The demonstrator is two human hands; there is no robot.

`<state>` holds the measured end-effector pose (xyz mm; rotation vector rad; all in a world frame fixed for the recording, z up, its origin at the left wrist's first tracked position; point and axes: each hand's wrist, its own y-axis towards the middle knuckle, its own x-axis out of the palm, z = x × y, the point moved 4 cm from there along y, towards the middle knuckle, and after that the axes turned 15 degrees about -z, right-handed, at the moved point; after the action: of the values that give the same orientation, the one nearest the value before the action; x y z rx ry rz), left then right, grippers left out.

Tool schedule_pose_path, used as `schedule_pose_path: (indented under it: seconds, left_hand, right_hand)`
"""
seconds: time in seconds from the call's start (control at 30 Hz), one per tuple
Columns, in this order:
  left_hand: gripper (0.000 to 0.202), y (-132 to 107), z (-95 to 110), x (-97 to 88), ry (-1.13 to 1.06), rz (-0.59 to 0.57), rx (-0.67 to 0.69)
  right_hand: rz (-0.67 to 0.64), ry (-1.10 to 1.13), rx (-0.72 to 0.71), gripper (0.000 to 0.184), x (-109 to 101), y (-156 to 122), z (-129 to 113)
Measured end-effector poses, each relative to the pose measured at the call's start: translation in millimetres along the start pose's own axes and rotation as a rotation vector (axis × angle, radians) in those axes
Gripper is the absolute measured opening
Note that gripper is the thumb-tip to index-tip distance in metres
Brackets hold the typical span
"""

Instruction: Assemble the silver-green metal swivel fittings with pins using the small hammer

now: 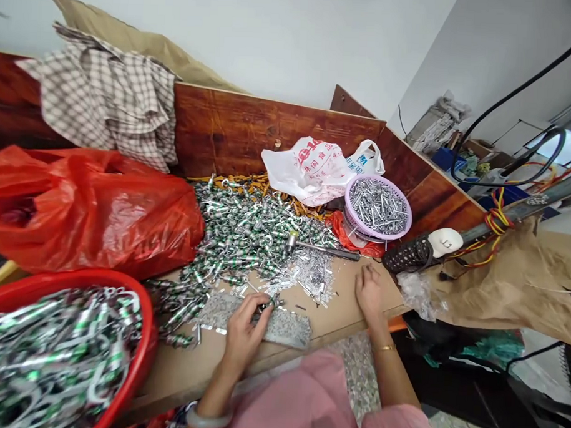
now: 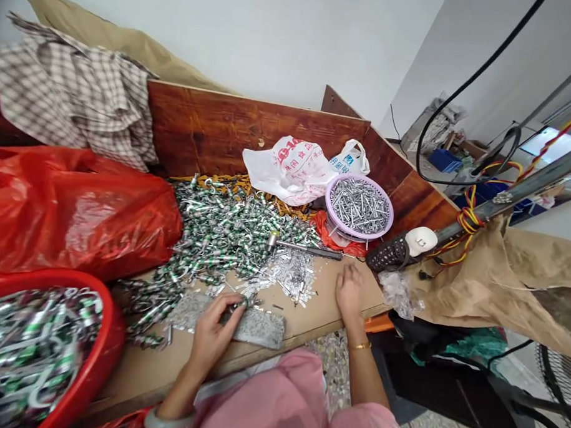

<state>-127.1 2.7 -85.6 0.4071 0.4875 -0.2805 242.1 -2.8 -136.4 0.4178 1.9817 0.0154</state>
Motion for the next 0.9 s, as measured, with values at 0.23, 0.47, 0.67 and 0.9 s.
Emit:
schedule_pose_path:
  seconds: [0.23, 0.47, 0.67, 0.9]
  left_hand:
    - [0.009, 3, 2, -4.9, 0.023, -0.008, -0.055]
    - [0.011, -5, 17, -5.3, -0.093, -0.03, -0.17]
    - [0.013, -28, 23, 4.4, -0.208, -0.06, -0.313]
    - [0.008, -42, 30, 12.9, -0.286, 0.016, -0.405]
  right_hand:
    - [-0.077, 0.038, -0.087, 0.039, -11, -4, -10]
    - [-0.299, 0.157, -0.247, 0.032, -5, -7, -56]
    - [-0.42, 0.213, -0.199, 0.024, -26, -6, -68]
    - [-0.605, 0.109, -0.317, 0.018, -9, -29, -91]
